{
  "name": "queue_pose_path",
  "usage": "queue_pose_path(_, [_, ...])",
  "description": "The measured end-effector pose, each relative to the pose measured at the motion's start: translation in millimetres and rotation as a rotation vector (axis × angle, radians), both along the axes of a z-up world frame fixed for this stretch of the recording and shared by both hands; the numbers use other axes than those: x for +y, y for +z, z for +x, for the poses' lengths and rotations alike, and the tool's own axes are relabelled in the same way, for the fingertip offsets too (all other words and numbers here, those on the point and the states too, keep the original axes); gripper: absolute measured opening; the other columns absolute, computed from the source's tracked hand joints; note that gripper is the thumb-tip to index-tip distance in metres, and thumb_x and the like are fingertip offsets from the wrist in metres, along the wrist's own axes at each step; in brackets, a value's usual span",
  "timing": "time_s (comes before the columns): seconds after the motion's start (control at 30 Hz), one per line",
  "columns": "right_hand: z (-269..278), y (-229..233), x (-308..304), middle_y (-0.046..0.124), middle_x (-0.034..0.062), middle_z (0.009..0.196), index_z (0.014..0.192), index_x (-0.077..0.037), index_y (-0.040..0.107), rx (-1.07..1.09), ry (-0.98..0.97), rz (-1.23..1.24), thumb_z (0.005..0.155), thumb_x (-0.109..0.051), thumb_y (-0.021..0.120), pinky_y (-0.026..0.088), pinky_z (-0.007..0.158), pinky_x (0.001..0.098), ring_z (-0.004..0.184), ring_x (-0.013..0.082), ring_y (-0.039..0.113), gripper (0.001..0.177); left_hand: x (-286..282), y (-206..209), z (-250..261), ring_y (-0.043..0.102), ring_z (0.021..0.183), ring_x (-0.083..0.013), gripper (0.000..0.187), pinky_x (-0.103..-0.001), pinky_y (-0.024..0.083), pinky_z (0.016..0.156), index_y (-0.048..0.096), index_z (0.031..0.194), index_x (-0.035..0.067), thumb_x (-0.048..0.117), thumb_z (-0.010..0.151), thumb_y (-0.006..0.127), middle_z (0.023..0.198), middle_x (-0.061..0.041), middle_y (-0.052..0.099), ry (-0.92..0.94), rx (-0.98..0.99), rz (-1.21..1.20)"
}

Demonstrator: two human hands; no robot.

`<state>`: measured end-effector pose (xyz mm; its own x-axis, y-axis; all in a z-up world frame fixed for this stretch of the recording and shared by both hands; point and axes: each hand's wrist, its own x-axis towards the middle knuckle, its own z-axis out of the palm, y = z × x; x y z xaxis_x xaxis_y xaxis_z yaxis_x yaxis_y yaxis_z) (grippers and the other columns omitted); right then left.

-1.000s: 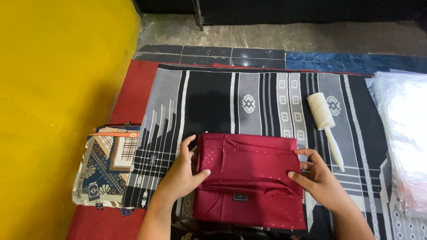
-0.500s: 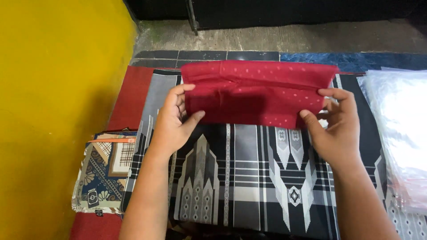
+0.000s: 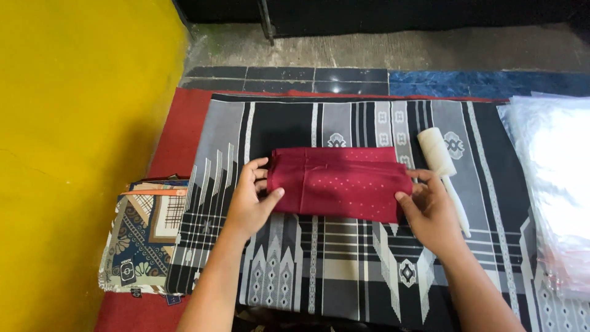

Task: A person uses a lint roller to remove lint from a red piece of fabric and then folds it into a neat rectangle.

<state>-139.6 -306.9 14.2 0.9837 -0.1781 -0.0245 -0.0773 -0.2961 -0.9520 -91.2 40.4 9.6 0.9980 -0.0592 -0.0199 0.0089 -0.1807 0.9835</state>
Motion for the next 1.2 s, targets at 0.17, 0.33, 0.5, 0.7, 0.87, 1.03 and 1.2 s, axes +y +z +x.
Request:
queue_pose_path(0.17, [-11.0,8.0,5.6,0.067,0.0152,0.107,0.142,-0.003,0.048,0.058,-0.034,0.101,0.087,0.009,0.070,0.058,0.062,0.0356,0.066,0.0212,0.063,0.061,-10.9,35.5,-27.1,0.044,0.139,-0.0490,0.089,-0.053,0.055,0.098,0.029,0.154,0.008,-0.007,0.079,0.074,0.158,-0.031,0.025,0.073,0.094,0.085])
queue_pose_path(0.33, [-34.8,6.6,6.6,0.057,0.0237,0.126,0.146,-0.002,0.036,0.062,-0.051,0.132,0.080,0.012,0.072,0.056,0.055,0.0356,0.061,0.0220,0.060,0.076,-6.5,45.5,-53.2,0.044,0.135,-0.0563,0.099,-0.064,0.053,0.099,0.018,0.158,0.004,-0.013,0.076,0.071,0.157,-0.038,0.020,0.067,0.132,0.120])
queue_pose_path(0.5, [-73.5,5.7,7.6,0.041,0.0182,0.153,0.145,-0.008,0.034,0.116,0.034,0.148,0.077,0.017,0.064,0.055,0.048,0.0335,0.059,0.0196,0.058,0.078,0.0,43.3,-87.6,0.059,0.126,-0.0444,0.107,-0.044,0.069,0.085,0.014,0.156,0.006,-0.010,0.070,0.075,0.160,-0.029,0.022,-0.024,0.096,0.212])
queue_pose_path(0.7, [-115.5,-0.2,1.6,0.053,0.0079,0.147,0.150,-0.014,0.035,0.318,0.036,0.134,0.076,0.021,0.065,0.062,0.051,0.0376,0.057,0.0202,0.061,0.086,8.2,43.2,-127.9,0.070,0.111,-0.0377,0.115,-0.041,0.077,0.078,0.003,0.158,0.014,-0.010,0.071,0.074,0.155,-0.027,0.024,-0.182,0.244,0.229])
queue_pose_path(0.87, [-121.3,0.3,-3.4,0.057,0.0092,0.143,0.153,-0.014,0.028,0.417,0.100,-0.071,0.074,0.016,0.072,0.061,0.051,0.0363,0.058,0.0221,0.071,0.095,16.6,27.9,-146.0,0.067,0.095,-0.0240,0.115,-0.031,0.066,0.066,0.003,0.157,0.019,-0.003,0.071,0.076,0.148,-0.017,0.032,-0.315,0.335,0.342])
queue_pose_path(1.03, [-102.4,30.3,-6.7,0.061,-0.0060,0.141,0.151,-0.030,0.038,0.630,0.249,-0.478,0.079,-0.008,0.080,0.066,0.061,0.0305,0.063,0.0157,0.077,0.086,19.1,51.5,-134.3,0.065,0.075,-0.0162,0.116,-0.030,0.060,0.057,-0.006,0.156,0.013,0.002,0.076,0.078,0.148,-0.019,0.034,-0.483,0.393,0.468])
queue_pose_path(1.2, [-49.1,53.6,3.6,0.077,0.0027,0.089,0.113,-0.011,0.073,0.103,0.267,-0.576,0.083,-0.020,0.074,0.060,0.058,0.0308,0.061,0.0156,0.073,0.032,22.9,90.0,-73.4,0.075,0.068,-0.0134,0.076,-0.027,0.059,0.059,0.044,0.149,0.018,0.041,0.083,0.076,0.100,-0.002,0.078,-0.446,0.341,0.765])
